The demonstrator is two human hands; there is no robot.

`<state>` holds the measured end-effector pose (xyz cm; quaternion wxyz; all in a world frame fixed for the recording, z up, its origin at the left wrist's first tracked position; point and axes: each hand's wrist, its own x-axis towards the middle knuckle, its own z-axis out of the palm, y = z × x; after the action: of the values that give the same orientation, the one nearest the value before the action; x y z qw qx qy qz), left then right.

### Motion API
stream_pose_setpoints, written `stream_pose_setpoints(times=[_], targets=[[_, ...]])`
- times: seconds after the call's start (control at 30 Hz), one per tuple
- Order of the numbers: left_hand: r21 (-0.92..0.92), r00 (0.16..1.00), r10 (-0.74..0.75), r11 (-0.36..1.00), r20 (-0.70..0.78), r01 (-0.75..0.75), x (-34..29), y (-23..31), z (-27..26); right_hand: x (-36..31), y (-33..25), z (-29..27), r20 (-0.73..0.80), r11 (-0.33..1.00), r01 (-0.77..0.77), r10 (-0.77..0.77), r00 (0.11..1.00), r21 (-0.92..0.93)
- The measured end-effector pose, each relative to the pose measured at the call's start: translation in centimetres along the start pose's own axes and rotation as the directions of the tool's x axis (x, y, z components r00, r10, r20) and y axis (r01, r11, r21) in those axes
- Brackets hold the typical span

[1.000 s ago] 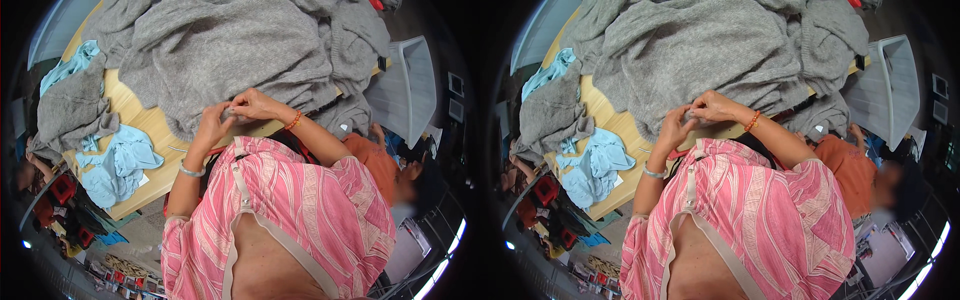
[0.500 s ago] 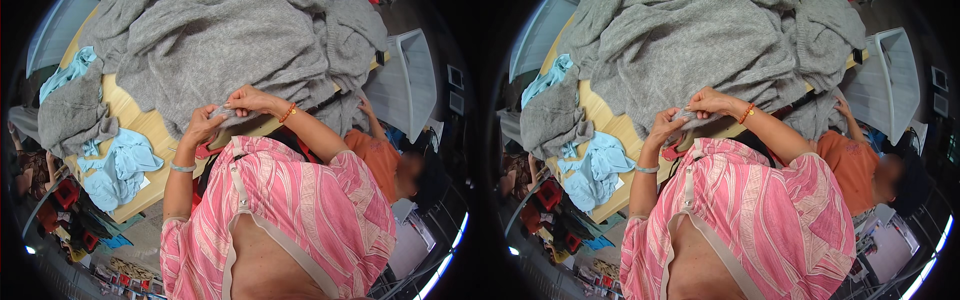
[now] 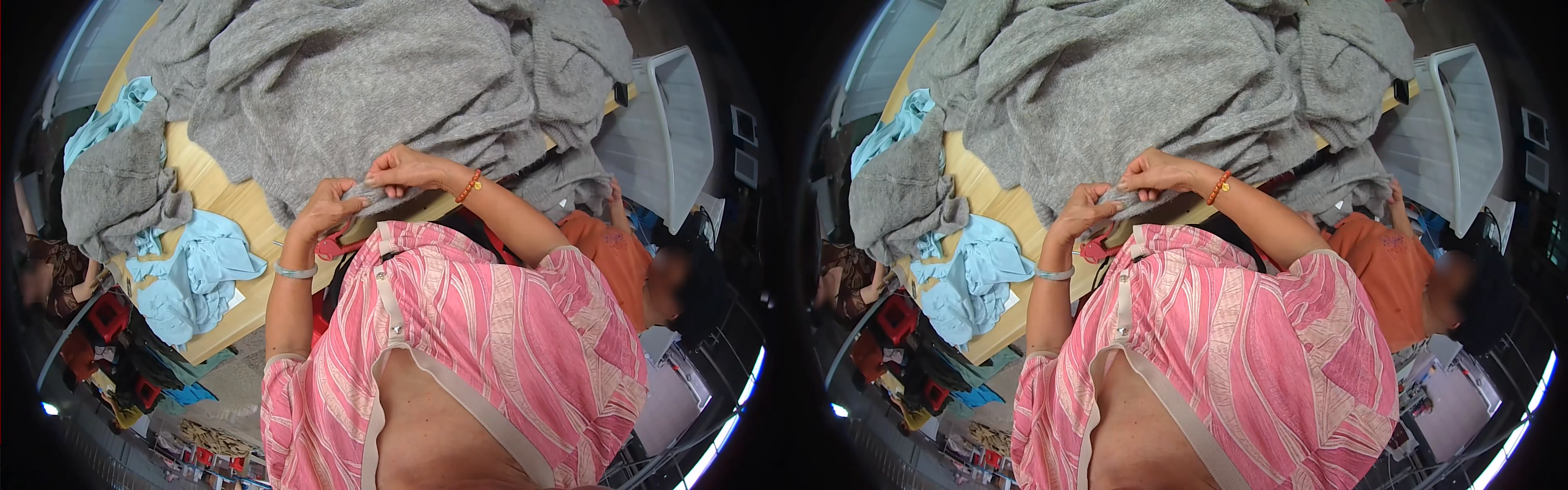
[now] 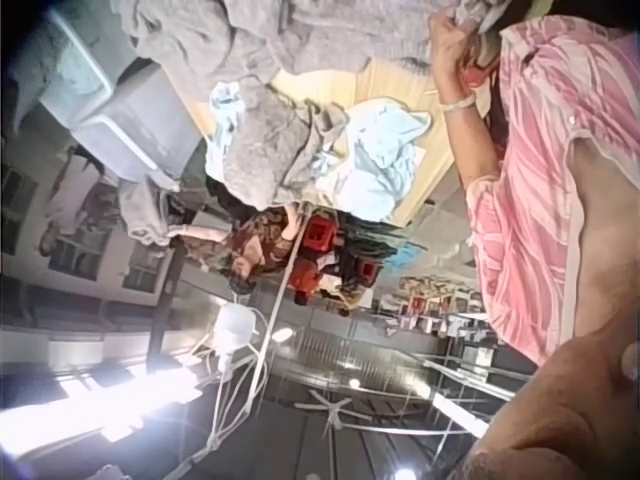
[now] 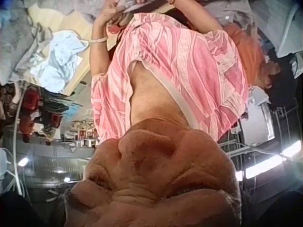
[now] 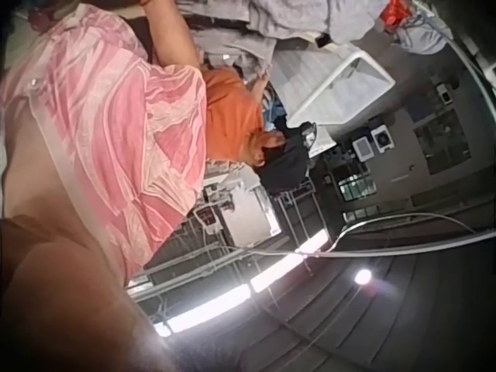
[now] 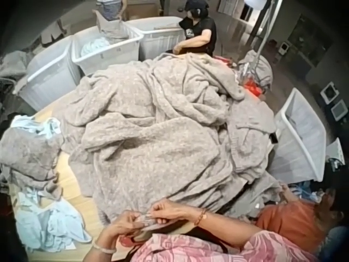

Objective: The recorder uses scissors to trim excess threads and prepare grey fabric on an industrial workbench.

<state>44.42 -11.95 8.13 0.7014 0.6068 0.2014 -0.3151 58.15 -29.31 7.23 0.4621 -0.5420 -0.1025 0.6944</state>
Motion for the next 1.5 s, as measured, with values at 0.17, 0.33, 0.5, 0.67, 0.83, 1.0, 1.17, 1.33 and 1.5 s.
stream_pose_setpoints(times=[0.17,0.33,0.5,0.67,0.83,1.0,1.17,1.33,1.5], targets=[[0.246,0.996,0.011,0.969,-0.091,0.012,-0.5,0.5,1.2,-1.6,-0.1,1.6,-0.029,0.852,0.313,-0.357,0.934,-0.421],[0.754,0.843,0.533,0.584,-0.076,-0.301,-0.2,-0.6,1.9,-2.5,1.8,3.7,-0.094,0.58,0.454,-0.679,0.728,-0.676],[0.489,0.968,0.148,0.872,-0.205,-0.03,0.0,-0.8,2.2,-1.7,3.7,3.7,-0.139,0.571,0.37,-0.657,0.741,-0.733],[-0.076,0.916,0.222,0.962,-0.333,-0.261,2.4,-3.7,1.2,-1.3,3.0,3.5,-0.239,0.761,0.24,-0.459,0.855,-0.603],[0.484,0.727,0.287,0.872,-0.624,0.071,3.7,0.0,3.1,0.5,4.1,1.9,-0.236,0.739,0.27,-0.501,0.832,-0.617],[0.898,0.573,0.729,0.439,-0.376,0.031,4.9,-2.4,2.4,1.2,2.1,2.5,-0.04,0.452,0.332,-0.638,0.769,-0.828],[0.952,0.573,0.802,0.281,-0.166,-0.118,5.8,-1.6,2.7,0.9,2.9,1.9,-0.074,0.364,0.17,-0.571,0.818,-0.916],[0.898,0.681,0.672,0.438,-0.292,-0.047,6.0,-2.2,3.1,0.3,2.3,1.7,-0.052,0.411,0.188,-0.505,0.861,-0.892],[0.358,0.794,0.369,0.911,-0.484,-0.205,6.9,-3.0,2.1,-0.2,1.4,2.0,-0.118,0.455,0.109,-0.442,0.889,-0.884]])
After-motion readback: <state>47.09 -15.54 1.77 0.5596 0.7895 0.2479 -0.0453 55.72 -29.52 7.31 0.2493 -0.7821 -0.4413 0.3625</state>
